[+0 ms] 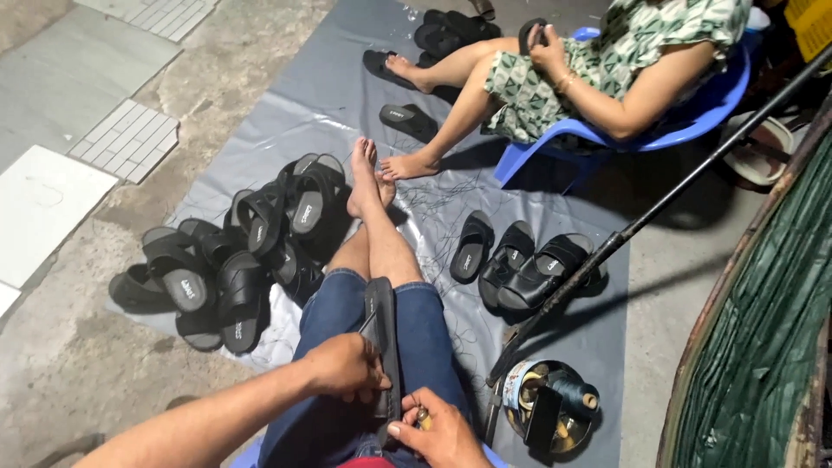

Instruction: Hand-stitching the sole of a black sandal to repair it using a needle and thread.

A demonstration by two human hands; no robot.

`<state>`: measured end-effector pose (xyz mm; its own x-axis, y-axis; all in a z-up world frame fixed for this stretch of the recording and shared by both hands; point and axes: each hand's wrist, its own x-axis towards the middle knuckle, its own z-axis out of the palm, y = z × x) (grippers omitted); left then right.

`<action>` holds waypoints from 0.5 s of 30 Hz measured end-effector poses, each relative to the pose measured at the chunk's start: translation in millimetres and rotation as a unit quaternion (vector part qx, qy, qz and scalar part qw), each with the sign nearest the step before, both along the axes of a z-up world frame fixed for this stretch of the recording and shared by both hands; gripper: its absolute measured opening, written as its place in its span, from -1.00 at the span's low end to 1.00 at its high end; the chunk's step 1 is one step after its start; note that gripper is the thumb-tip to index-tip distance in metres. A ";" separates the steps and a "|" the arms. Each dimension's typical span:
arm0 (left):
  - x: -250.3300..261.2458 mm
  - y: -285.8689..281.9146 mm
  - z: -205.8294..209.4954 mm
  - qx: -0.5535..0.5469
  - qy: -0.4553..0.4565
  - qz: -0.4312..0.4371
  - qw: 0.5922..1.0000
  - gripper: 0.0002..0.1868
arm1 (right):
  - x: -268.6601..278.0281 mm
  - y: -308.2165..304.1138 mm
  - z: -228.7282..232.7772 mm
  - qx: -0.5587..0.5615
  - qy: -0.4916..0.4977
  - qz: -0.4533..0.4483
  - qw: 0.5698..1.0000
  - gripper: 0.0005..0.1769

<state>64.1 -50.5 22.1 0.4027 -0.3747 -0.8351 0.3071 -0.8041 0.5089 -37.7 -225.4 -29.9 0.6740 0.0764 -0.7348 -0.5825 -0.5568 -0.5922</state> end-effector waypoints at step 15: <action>23.6 14.2 -33.8 -0.093 0.205 0.041 0.974 -0.77 | 19.9 -1.3 18.6 -0.012 0.102 0.004 0.995 -0.82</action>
